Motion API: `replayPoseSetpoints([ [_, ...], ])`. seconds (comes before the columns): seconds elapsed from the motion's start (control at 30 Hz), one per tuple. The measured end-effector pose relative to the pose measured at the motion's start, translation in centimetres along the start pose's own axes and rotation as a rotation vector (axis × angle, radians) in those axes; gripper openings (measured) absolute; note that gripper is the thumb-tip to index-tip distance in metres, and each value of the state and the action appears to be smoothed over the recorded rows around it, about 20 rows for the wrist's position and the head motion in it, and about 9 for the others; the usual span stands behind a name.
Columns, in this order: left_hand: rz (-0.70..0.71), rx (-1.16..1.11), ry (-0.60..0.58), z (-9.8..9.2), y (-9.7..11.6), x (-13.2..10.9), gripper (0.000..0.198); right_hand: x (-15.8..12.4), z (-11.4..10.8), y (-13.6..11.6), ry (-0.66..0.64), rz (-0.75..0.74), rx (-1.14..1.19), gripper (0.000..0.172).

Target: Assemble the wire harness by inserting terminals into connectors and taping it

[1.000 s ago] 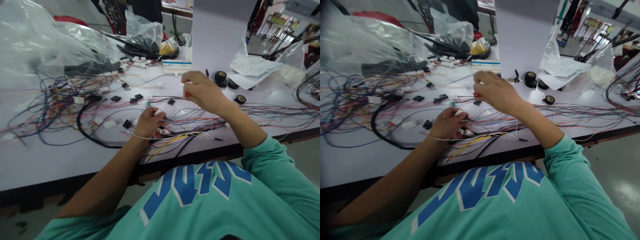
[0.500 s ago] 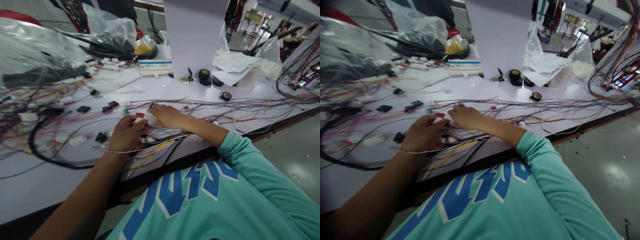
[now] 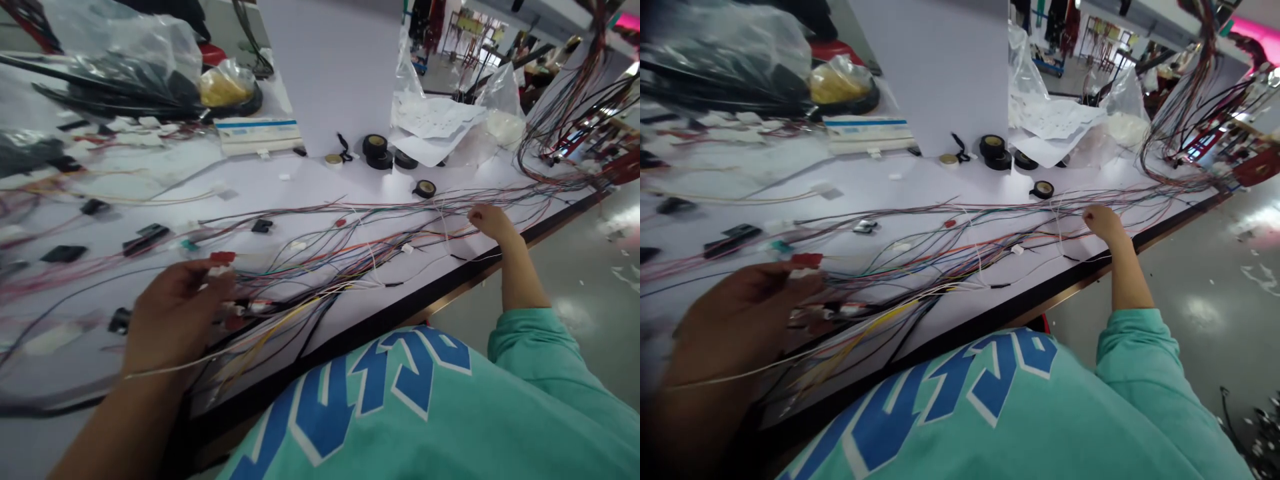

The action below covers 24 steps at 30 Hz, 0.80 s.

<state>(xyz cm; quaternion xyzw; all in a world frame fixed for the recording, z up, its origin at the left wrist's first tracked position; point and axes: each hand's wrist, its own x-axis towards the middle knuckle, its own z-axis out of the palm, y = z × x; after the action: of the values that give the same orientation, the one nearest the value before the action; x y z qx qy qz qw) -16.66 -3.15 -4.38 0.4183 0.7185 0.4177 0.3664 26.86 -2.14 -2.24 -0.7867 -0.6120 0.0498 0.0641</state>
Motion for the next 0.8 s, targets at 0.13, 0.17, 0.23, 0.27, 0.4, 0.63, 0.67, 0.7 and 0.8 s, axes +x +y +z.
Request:
replayPoseSetpoints([
  [0.13, -0.192, -0.078, -0.004, 0.5, 0.6, -0.3, 0.02, -1.2, 1.8, 1.6, -0.026, -0.042, 0.0, 0.018],
  [0.17, -0.18, -0.085, -0.001, 0.6, 0.8, -0.4, 0.02, -1.3, 2.0, 1.3, -0.034, -0.094, 0.006, 0.019],
  [0.23, -0.153, -0.099, -0.003, 0.7, 1.1, -0.5, 0.021, -1.5, 2.3, 0.4, -0.06, -0.213, 0.017, 0.02],
  [0.27, -0.153, -0.1, 0.002, 0.7, 1.2, -0.5, 0.02, -1.6, 2.4, -0.1, -0.075, -0.255, 0.029, 0.021],
  [0.4, -0.178, -0.08, -0.003, 0.6, 1.0, -0.4, 0.021, -1.4, 2.7, -2.1, -0.097, -0.157, 0.159, 0.029],
  [0.63, -0.125, -0.063, -0.018, 0.6, 0.2, 0.3, 0.029, -0.4, 4.3, -4.3, -0.001, 0.133, 0.676, 0.054],
  [0.67, -0.144, -0.069, 0.003, 0.7, 0.3, 0.3, 0.028, -0.7, 4.2, -4.2, 0.021, 0.156, 0.823, 0.05],
  [0.7, -0.167, -0.074, 0.02, 0.8, 0.4, 0.3, 0.028, -1.2, 3.9, -4.1, 0.041, 0.158, 0.96, 0.046],
  [0.8, -0.229, -0.072, 0.039, 1.0, 0.7, 0.5, 0.028, -3.6, 3.0, -2.8, 0.135, 0.047, 1.26, 0.032],
])
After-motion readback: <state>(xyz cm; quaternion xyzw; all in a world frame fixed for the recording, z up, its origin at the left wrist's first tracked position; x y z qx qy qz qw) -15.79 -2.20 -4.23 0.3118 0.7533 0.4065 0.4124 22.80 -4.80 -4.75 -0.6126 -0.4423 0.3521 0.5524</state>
